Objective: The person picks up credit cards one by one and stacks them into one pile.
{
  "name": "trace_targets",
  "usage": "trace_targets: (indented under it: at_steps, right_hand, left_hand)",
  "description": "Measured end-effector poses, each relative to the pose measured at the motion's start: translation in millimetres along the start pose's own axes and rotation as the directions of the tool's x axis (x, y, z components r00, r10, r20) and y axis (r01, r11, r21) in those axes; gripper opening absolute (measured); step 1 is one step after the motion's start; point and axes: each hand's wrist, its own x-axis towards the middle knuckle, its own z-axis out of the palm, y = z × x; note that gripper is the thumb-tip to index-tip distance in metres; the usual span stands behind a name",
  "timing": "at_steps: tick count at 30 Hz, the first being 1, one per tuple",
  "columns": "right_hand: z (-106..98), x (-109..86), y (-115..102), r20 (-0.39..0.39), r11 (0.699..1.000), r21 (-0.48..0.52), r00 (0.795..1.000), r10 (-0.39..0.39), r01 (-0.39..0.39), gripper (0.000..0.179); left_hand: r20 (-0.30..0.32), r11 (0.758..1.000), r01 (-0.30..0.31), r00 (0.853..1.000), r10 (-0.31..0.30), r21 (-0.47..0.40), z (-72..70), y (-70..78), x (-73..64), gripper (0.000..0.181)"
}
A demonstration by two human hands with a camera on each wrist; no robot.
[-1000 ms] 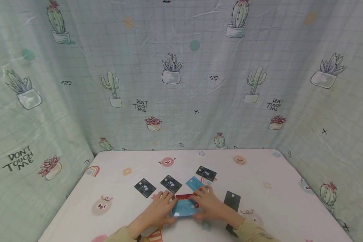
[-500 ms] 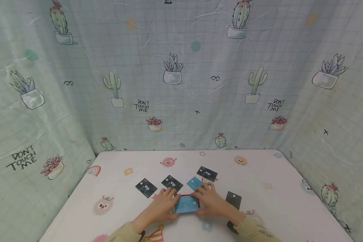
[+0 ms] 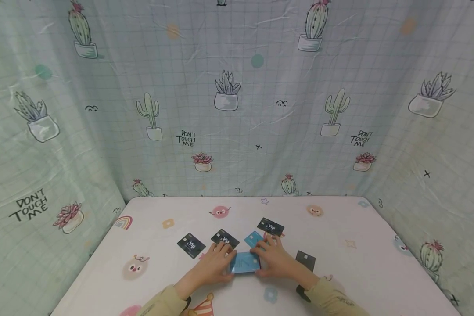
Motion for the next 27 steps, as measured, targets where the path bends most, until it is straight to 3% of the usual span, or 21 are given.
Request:
trace_targets:
  at_steps: [18, 27]
  right_hand:
    - [-1.1, 4.2, 6.7, 0.067, 0.999, -0.034, 0.997, 0.038, -0.036, 0.055]
    - [-1.0, 5.7, 6.9, 0.061, 0.999, -0.035, 0.998, 0.032, -0.030, 0.055]
  left_hand:
    - [0.037, 1.000, 0.020, 0.999, -0.020, 0.000, 1.0, -4.1, 2.7, 0.055]
    - [0.090, 0.997, 0.047, 0.995, -0.042, -0.060, 2.3, -5.5, 4.7, 0.055]
